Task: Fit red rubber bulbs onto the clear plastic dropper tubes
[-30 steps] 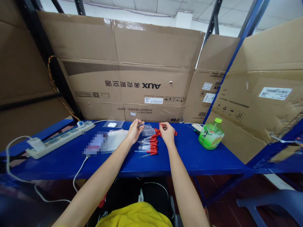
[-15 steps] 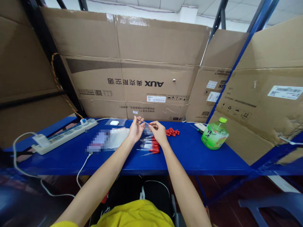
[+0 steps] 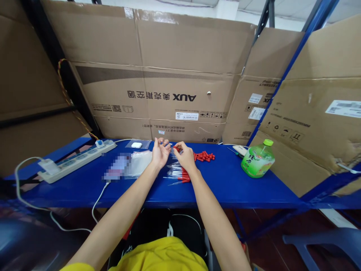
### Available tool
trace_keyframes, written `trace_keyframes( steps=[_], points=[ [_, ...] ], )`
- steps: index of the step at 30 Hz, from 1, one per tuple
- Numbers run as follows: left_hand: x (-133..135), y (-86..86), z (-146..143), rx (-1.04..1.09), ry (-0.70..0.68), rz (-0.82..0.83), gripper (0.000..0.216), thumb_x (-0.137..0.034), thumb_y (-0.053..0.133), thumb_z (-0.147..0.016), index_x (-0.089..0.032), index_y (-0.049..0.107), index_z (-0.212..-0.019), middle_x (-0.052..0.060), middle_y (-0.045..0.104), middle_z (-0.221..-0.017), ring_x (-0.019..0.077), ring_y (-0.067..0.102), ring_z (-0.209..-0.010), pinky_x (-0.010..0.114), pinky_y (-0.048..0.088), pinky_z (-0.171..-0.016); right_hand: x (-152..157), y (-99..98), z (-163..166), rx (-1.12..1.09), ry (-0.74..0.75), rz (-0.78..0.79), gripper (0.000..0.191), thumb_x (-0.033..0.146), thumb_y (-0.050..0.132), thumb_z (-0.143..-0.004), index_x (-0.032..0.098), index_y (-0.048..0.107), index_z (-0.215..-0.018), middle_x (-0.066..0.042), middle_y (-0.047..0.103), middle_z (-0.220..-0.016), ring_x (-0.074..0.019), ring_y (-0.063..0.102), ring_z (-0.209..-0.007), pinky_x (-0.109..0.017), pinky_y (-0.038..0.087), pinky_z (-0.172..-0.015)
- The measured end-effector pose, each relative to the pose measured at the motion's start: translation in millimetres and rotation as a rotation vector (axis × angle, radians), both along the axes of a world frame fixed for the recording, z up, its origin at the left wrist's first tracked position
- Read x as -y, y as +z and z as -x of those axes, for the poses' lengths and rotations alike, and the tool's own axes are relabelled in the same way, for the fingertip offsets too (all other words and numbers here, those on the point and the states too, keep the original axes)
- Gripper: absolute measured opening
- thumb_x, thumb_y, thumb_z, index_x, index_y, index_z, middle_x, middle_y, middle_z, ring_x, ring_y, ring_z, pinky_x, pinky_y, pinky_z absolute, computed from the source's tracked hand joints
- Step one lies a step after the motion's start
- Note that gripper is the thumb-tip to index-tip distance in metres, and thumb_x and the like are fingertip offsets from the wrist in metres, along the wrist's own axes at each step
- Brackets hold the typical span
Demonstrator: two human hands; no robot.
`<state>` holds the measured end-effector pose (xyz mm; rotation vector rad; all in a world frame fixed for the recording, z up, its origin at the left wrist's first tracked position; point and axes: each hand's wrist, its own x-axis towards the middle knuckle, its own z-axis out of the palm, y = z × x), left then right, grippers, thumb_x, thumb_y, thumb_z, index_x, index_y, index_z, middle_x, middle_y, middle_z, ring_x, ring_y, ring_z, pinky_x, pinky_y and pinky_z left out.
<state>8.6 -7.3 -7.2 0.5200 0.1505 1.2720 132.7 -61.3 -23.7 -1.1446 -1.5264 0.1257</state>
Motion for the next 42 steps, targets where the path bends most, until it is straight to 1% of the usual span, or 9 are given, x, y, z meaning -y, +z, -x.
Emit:
trace_keyframes(
  steps=[3,7,15,22,29,32,36,38,42],
  points=[
    [1,1.8,-1,0.035,-0.068,-0.003,0.042,-0.054,0.052,-0.096,-0.021,0.038,-0.076,-0.004,0.041,-0.063,0.0077,0.039,-0.045,0.020,0.033,-0.045,3,-2.8,-1,0.024,0.009,0.002,0.014,0.034,0.060,-0.089,0.022,0.064,-0.096,-0.004,0.075,-0.088,-0.0196,0.070,-0.076,-0.030,0.052,-0.072],
    [5,3.9,-4,0.023,-0.124,-0.006,0.042,-0.050,0.049,-0.099,-0.021,0.034,-0.074,-0.004,0.039,-0.063,0.0074,0.035,-0.044,0.020,0.031,-0.045,10,-1.1,-4,-0.008,0.001,-0.017,0.016,0.037,0.061,-0.090,0.022,0.065,-0.095,-0.004,0.076,-0.088,-0.0200,0.071,-0.078,-0.029,0.052,-0.073],
    [11,4.0,-10,-0.042,-0.121,-0.018,0.045,-0.049,0.052,-0.097,-0.021,0.029,-0.071,-0.004,0.038,-0.063,0.0084,0.035,-0.046,0.022,0.032,-0.049,15,2.2,-8,-0.059,-0.036,0.019,0.026,0.047,0.062,-0.089,0.022,0.067,-0.091,-0.005,0.076,-0.084,-0.0203,0.068,-0.070,-0.030,0.050,-0.065],
    [13,4.4,-11,-0.063,-0.133,-0.056,0.040,-0.043,0.046,-0.100,-0.021,0.029,-0.071,-0.002,0.039,-0.063,0.0099,0.036,-0.048,0.022,0.034,-0.052,17,1.8,-11,-0.070,-0.022,-0.028,0.021,0.041,0.063,-0.090,0.021,0.068,-0.093,-0.005,0.075,-0.084,-0.0206,0.070,-0.073,-0.030,0.050,-0.066],
    [16,3.7,-15,-0.063,-0.112,-0.076,0.039,-0.042,0.042,-0.101,-0.021,0.029,-0.070,-0.002,0.041,-0.062,0.0104,0.038,-0.049,0.022,0.037,-0.054,19,0.2,-13,-0.023,-0.065,-0.025,0.022,0.042,0.062,-0.092,0.020,0.067,-0.092,-0.006,0.076,-0.086,-0.0210,0.070,-0.074,-0.031,0.052,-0.070],
    [17,3.9,-14,-0.053,-0.131,-0.053,0.043,-0.048,0.039,-0.101,-0.021,0.028,-0.069,-0.001,0.041,-0.061,0.0106,0.038,-0.049,0.023,0.038,-0.054,19,-0.4,-13,-0.014,-0.063,-0.028,0.023,0.042,0.062,-0.092,0.021,0.067,-0.093,-0.006,0.076,-0.086,-0.0214,0.070,-0.075,-0.032,0.052,-0.070],
    [17,4.7,-11,-0.039,-0.163,-0.046,0.056,-0.068,0.031,-0.097,-0.021,0.028,-0.066,0.000,0.041,-0.060,0.0110,0.036,-0.047,0.025,0.035,-0.049,19,-0.8,-13,-0.031,-0.044,-0.036,0.024,0.044,0.062,-0.092,0.021,0.068,-0.092,-0.006,0.076,-0.086,-0.0218,0.070,-0.076,-0.032,0.053,-0.070],
    [17,5.7,-10,-0.039,-0.170,-0.041,0.060,-0.074,0.027,-0.093,-0.021,0.028,-0.065,0.001,0.040,-0.060,0.0114,0.037,-0.047,0.026,0.035,-0.048,19,-1.2,-13,-0.055,-0.035,-0.035,0.025,0.046,0.063,-0.091,0.021,0.068,-0.092,-0.007,0.076,-0.087,-0.0223,0.071,-0.076,-0.033,0.054,-0.072],
    [17,8.1,-8,-0.044,-0.175,-0.034,0.061,-0.076,0.027,-0.092,-0.021,0.030,-0.064,0.000,0.037,-0.059,0.0108,0.034,-0.046,0.025,0.033,-0.045,18,-2.4,-12,-0.121,-0.015,-0.032,0.027,0.048,0.065,-0.089,0.021,0.069,-0.092,-0.007,0.075,-0.086,-0.0226,0.071,-0.076,-0.034,0.055,-0.071]
  ],
)
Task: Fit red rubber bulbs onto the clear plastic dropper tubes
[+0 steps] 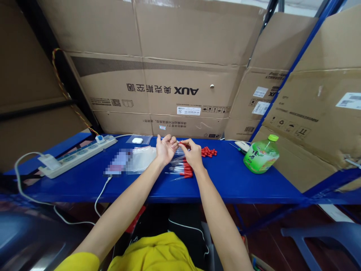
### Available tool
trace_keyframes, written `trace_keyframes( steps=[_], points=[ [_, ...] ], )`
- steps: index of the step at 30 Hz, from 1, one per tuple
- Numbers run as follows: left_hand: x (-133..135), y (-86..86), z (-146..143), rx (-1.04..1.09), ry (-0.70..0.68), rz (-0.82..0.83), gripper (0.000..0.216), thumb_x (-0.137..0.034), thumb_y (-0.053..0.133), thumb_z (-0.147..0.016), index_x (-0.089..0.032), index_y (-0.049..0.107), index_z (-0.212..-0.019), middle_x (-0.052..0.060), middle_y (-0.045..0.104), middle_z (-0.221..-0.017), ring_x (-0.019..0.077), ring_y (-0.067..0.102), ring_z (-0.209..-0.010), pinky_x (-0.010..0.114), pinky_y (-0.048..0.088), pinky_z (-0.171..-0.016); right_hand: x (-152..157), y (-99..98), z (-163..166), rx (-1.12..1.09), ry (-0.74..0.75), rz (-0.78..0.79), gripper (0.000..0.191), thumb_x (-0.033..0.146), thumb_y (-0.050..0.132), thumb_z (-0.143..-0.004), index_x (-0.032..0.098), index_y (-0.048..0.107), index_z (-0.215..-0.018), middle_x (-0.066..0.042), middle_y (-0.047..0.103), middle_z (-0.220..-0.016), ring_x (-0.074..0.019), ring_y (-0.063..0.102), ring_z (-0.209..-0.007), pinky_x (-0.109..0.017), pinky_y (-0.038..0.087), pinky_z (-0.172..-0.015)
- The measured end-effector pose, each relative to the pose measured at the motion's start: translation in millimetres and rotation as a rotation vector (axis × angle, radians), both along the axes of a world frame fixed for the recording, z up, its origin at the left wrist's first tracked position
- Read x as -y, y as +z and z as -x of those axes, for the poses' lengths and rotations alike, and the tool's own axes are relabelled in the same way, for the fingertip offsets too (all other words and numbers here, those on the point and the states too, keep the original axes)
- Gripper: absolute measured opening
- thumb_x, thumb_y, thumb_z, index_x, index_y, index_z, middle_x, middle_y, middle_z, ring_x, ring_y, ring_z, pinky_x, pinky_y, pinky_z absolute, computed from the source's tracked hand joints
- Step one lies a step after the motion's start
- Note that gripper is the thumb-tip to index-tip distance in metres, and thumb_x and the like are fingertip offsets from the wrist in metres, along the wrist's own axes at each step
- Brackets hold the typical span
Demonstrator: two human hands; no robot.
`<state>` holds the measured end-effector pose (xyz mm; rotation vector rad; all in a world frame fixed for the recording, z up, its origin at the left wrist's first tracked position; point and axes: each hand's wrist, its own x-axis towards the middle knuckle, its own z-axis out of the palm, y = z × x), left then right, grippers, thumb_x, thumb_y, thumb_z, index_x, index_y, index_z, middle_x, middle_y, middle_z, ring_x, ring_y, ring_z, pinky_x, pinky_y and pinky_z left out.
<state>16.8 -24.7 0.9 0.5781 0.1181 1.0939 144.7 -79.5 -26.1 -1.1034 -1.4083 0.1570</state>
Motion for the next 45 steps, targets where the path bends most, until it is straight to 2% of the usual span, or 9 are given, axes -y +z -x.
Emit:
trace_keyframes(
  steps=[5,7,11,15,20,27,34,41,45],
  points=[
    [2,1.6,2,-0.035,-0.001,-0.018,0.055,-0.064,0.027,-0.098,-0.020,0.029,-0.065,-0.001,0.037,-0.059,0.0077,0.020,-0.041,0.022,0.018,-0.039,2,-1.3,2,-0.028,0.017,-0.001,0.026,0.047,0.066,-0.089,0.022,0.068,-0.089,-0.005,0.072,-0.077,-0.0212,0.069,-0.068,-0.033,0.055,-0.066],
    [2,2.0,3,-0.025,-0.009,-0.031,0.052,-0.060,0.027,-0.099,-0.020,0.027,-0.065,-0.002,0.034,-0.058,0.0072,0.018,-0.041,0.021,0.016,-0.039,3,-1.4,3,-0.033,0.022,0.004,0.026,0.048,0.066,-0.089,0.022,0.068,-0.090,-0.004,0.072,-0.075,-0.0209,0.068,-0.065,-0.032,0.055,-0.063],
    [2,3.8,4,-0.002,-0.022,-0.004,0.051,-0.058,0.029,-0.098,-0.021,0.025,-0.064,-0.003,0.030,-0.055,0.0070,0.018,-0.039,0.021,0.017,-0.038,6,-1.2,5,-0.025,0.031,0.019,0.027,0.049,0.065,-0.090,0.022,0.068,-0.091,-0.004,0.072,-0.075,-0.0207,0.068,-0.064,-0.032,0.055,-0.062],
    [4,6.2,4,-0.010,-0.016,0.025,0.052,-0.060,0.030,-0.097,-0.021,0.026,-0.063,-0.003,0.030,-0.054,0.0069,0.018,-0.038,0.021,0.018,-0.037,8,-1.4,7,0.018,0.014,0.012,0.027,0.048,0.063,-0.091,0.022,0.068,-0.091,-0.004,0.071,-0.072,-0.0214,0.069,-0.066,-0.033,0.056,-0.066],
    [6,6.7,2,-0.003,-0.001,0.001,0.051,-0.057,0.029,-0.098,-0.021,0.026,-0.063,-0.002,0.032,-0.055,0.0071,0.020,-0.039,0.021,0.021,-0.038,9,-1.1,6,0.051,-0.031,-0.012,0.025,0.046,0.060,-0.093,0.023,0.068,-0.088,-0.006,0.073,-0.080,-0.0224,0.069,-0.072,-0.034,0.055,-0.072],
    [3,4.9,4,-0.052,-0.006,0.042,0.048,-0.055,0.028,-0.098,-0.021,0.023,-0.064,-0.004,0.027,-0.056,0.0077,0.015,-0.041,0.023,0.019,-0.039,10,2.5,9,-0.031,0.016,-0.003,0.026,0.046,0.063,-0.090,0.022,0.069,-0.085,-0.004,0.071,-0.077,-0.0208,0.067,-0.069,-0.032,0.053,-0.068],
    [2,2.7,6,-0.016,-0.032,0.004,0.048,-0.055,0.025,-0.097,-0.021,0.024,-0.064,-0.002,0.029,-0.056,0.0085,0.019,-0.040,0.024,0.020,-0.039,2,-3.0,6,-0.155,0.089,-0.013,0.028,0.049,0.070,-0.084,0.021,0.072,-0.084,-0.004,0.073,-0.078,-0.0212,0.067,-0.069,-0.033,0.054,-0.067],
    [1,-0.5,5,0.021,-0.148,0.011,0.044,-0.050,0.019,-0.101,-0.020,0.038,-0.075,-0.001,0.040,-0.067,0.0076,0.023,-0.040,0.021,0.018,-0.038,4,-1.1,3,-0.100,-0.017,-0.069,0.023,0.043,0.070,-0.085,0.020,0.072,-0.087,-0.005,0.075,-0.084,-0.0190,0.068,-0.072,-0.030,0.053,-0.070],
    [0,-1.3,6,0.078,-0.160,0.051,0.042,-0.046,0.020,-0.102,-0.020,0.040,-0.077,-0.002,0.038,-0.067,0.0075,0.024,-0.040,0.021,0.018,-0.038,6,-0.6,3,-0.081,-0.012,-0.071,0.021,0.040,0.071,-0.085,0.020,0.073,-0.088,-0.004,0.075,-0.081,-0.0177,0.067,-0.068,-0.029,0.051,-0.066]
  ],
)
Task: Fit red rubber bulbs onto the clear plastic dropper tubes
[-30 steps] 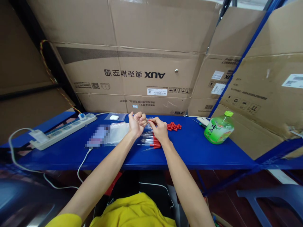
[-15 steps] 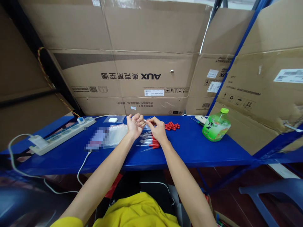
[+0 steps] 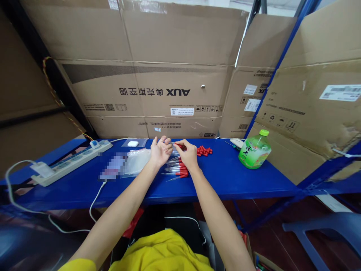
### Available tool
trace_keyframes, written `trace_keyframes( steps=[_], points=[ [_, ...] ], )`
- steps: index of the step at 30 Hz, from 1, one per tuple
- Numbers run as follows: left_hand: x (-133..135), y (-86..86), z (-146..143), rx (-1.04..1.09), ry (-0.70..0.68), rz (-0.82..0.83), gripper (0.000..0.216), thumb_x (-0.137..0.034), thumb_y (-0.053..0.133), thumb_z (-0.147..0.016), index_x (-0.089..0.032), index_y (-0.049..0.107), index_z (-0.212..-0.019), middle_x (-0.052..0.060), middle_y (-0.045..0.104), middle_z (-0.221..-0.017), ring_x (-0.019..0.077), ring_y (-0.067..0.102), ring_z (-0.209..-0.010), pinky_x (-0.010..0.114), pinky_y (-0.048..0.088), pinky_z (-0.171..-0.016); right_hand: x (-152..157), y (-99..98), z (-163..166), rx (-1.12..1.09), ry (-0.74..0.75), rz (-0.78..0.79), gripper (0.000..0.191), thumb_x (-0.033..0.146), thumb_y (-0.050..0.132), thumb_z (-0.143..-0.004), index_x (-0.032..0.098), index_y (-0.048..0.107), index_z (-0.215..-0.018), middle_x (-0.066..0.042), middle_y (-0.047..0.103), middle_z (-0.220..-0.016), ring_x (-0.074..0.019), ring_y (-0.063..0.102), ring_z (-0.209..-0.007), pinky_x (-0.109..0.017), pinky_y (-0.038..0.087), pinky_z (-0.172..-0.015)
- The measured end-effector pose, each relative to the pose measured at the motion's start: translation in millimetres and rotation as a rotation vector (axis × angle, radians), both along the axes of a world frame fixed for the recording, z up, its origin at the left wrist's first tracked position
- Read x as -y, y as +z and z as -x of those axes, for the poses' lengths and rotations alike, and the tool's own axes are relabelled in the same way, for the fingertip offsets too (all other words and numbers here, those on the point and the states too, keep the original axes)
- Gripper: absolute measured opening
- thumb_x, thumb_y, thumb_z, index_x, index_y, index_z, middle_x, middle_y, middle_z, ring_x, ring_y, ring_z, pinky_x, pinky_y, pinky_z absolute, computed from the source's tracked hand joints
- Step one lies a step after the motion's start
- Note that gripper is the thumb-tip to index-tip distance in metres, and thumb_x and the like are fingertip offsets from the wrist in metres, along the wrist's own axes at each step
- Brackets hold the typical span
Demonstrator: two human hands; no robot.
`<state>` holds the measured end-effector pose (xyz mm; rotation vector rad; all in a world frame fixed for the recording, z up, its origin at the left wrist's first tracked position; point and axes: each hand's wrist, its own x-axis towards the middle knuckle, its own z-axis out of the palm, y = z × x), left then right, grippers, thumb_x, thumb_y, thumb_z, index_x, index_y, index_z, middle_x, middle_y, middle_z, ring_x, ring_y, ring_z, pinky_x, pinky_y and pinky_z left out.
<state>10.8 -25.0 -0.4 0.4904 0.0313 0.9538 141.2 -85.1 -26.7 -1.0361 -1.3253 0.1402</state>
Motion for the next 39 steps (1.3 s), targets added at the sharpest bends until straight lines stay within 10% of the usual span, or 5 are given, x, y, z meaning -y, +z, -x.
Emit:
trace_keyframes(
  steps=[16,39],
  points=[
    [-0.7,1.5,4.0,0.073,0.040,-0.001,0.039,-0.042,0.028,-0.098,-0.021,0.020,-0.066,-0.005,0.022,-0.056,0.0099,0.018,-0.040,0.026,0.018,-0.042,-7.3,0.1,1.6,-0.337,0.327,0.132,0.034,0.047,0.083,-0.071,0.020,0.076,-0.090,-0.005,0.076,-0.082,-0.0196,0.070,-0.070,-0.036,0.060,-0.073],
    [3.7,0.5,-2.0,0.036,0.094,-0.017,0.042,-0.048,0.029,-0.098,-0.021,0.024,-0.066,-0.004,0.027,-0.055,0.0100,0.022,-0.040,0.025,0.022,-0.041,-2.8,2.7,6.6,-0.309,0.276,0.094,0.031,0.049,0.081,-0.073,0.020,0.073,-0.084,-0.004,0.075,-0.079,-0.0212,0.071,-0.072,-0.038,0.061,-0.075]
  ],
)
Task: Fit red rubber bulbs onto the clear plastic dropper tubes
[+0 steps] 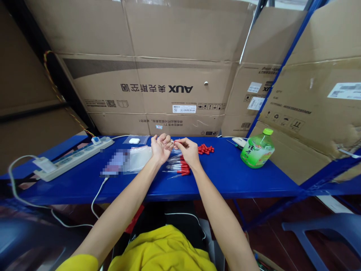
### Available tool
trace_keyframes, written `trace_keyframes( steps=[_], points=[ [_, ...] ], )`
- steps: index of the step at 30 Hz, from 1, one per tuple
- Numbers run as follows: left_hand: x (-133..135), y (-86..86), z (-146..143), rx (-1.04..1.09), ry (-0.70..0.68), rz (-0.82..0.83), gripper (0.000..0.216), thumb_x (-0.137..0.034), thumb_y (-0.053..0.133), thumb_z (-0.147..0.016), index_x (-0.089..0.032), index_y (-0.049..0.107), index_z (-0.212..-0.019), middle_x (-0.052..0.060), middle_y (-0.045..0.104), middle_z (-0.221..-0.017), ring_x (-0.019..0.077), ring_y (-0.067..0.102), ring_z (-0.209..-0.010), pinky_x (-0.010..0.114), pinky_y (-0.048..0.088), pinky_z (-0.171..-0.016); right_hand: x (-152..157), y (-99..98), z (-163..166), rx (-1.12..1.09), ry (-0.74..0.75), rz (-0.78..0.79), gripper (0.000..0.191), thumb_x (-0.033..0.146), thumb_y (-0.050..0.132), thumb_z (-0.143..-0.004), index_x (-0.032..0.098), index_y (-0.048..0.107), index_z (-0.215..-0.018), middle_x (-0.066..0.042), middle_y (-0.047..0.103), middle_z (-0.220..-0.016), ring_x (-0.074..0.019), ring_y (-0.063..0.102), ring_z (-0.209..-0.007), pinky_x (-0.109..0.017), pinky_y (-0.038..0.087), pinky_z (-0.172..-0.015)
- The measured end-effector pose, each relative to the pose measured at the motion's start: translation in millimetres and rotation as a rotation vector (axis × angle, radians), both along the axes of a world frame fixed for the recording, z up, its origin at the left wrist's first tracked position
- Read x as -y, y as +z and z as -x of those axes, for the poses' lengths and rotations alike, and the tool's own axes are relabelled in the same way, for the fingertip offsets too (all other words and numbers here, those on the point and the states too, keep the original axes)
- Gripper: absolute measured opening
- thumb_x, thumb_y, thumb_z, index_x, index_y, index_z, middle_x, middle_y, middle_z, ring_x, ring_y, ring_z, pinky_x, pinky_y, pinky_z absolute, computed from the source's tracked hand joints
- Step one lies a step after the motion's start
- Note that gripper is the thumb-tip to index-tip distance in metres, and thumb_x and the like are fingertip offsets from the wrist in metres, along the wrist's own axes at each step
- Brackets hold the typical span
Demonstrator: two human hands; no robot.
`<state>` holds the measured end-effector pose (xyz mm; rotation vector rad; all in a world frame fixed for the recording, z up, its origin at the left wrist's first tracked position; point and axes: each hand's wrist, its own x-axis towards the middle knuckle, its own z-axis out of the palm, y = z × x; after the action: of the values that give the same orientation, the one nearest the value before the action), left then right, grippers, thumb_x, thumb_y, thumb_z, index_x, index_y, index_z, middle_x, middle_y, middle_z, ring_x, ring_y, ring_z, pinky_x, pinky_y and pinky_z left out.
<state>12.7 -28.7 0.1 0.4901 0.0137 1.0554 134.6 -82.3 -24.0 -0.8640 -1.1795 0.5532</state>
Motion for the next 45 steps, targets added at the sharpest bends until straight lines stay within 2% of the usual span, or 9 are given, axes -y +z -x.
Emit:
trace_keyframes(
  steps=[3,8,11,15,19,22,29,34,45],
  points=[
    [-2,-1.2,0,-0.015,0.005,-0.019,0.043,-0.049,0.025,-0.100,-0.021,0.029,-0.068,-0.004,0.029,-0.056,0.0089,0.019,-0.039,0.023,0.020,-0.040,0,-1.8,-1,0.051,-0.016,-0.002,0.029,0.048,0.078,-0.076,0.021,0.073,-0.086,-0.004,0.075,-0.081,-0.0213,0.071,-0.074,-0.037,0.060,-0.076],
    [-7,-2.8,3,-0.083,-0.014,0.006,0.041,-0.050,0.026,-0.101,-0.020,0.039,-0.075,-0.002,0.043,-0.066,0.0076,0.024,-0.039,0.021,0.019,-0.039,1,-4.3,-3,0.163,-0.140,-0.030,0.024,0.044,0.074,-0.082,0.022,0.075,-0.090,-0.006,0.077,-0.091,-0.0230,0.072,-0.083,-0.036,0.058,-0.081],
    [-10,-3.1,5,-0.126,-0.014,0.053,0.039,-0.049,0.029,-0.100,-0.020,0.041,-0.077,-0.003,0.042,-0.065,0.0077,0.026,-0.039,0.021,0.020,-0.038,3,-3.4,-4,0.244,-0.189,-0.046,0.022,0.043,0.071,-0.084,0.023,0.076,-0.089,-0.006,0.077,-0.092,-0.0236,0.072,-0.087,-0.036,0.057,-0.085],
    [-15,-3.0,10,-0.129,-0.001,0.060,0.040,-0.048,0.029,-0.099,-0.021,0.030,-0.070,-0.005,0.031,-0.060,0.0081,0.021,-0.037,0.022,0.018,-0.038,3,-3.4,-5,0.279,-0.122,-0.026,0.022,0.042,0.072,-0.084,0.023,0.077,-0.092,-0.006,0.077,-0.092,-0.0227,0.072,-0.082,-0.035,0.057,-0.079],
    [-17,-1.4,12,-0.109,0.015,0.030,0.040,-0.046,0.028,-0.098,-0.022,0.025,-0.066,-0.005,0.026,-0.056,0.0089,0.020,-0.037,0.024,0.018,-0.038,-2,-6.8,-6,0.161,0.020,0.055,0.030,0.046,0.072,-0.084,0.022,0.075,-0.102,-0.004,0.076,-0.083,-0.0207,0.071,-0.070,-0.034,0.059,-0.070],
    [-15,0.3,12,-0.072,0.020,0.018,0.041,-0.047,0.029,-0.096,-0.022,0.021,-0.065,-0.005,0.024,-0.054,0.0094,0.021,-0.038,0.024,0.018,-0.039,-4,-7.3,-7,0.106,0.091,0.102,0.034,0.048,0.075,-0.080,0.020,0.075,-0.099,-0.004,0.076,-0.079,-0.0215,0.072,-0.070,-0.035,0.060,-0.071],
    [-8,0.7,10,-0.024,0.005,0.065,0.041,-0.046,0.037,-0.094,-0.022,0.020,-0.064,-0.004,0.024,-0.052,0.0101,0.026,-0.039,0.025,0.021,-0.041,-1,-3.3,-5,0.000,0.101,0.112,0.036,0.049,0.083,-0.070,0.020,0.076,-0.090,-0.005,0.078,-0.082,-0.0238,0.075,-0.072,-0.041,0.063,-0.079],
    [-6,-0.4,8,-0.004,0.008,0.103,0.041,-0.046,0.040,-0.092,-0.022,0.021,-0.064,-0.005,0.024,-0.050,0.0106,0.026,-0.038,0.026,0.020,-0.041,-1,-4.8,-4,-0.011,0.083,0.120,0.036,0.050,0.084,-0.069,0.020,0.076,-0.088,-0.005,0.078,-0.082,-0.0253,0.076,-0.074,-0.043,0.063,-0.080],
    [-4,-1.6,5,-0.017,0.011,0.066,0.041,-0.048,0.037,-0.092,-0.023,0.018,-0.066,-0.005,0.022,-0.050,0.0106,0.024,-0.040,0.026,0.018,-0.042,0,-5.1,-2,-0.033,0.099,0.113,0.037,0.050,0.085,-0.067,0.020,0.076,-0.086,-0.005,0.078,-0.082,-0.0266,0.076,-0.078,-0.046,0.063,-0.084]
  ],
)
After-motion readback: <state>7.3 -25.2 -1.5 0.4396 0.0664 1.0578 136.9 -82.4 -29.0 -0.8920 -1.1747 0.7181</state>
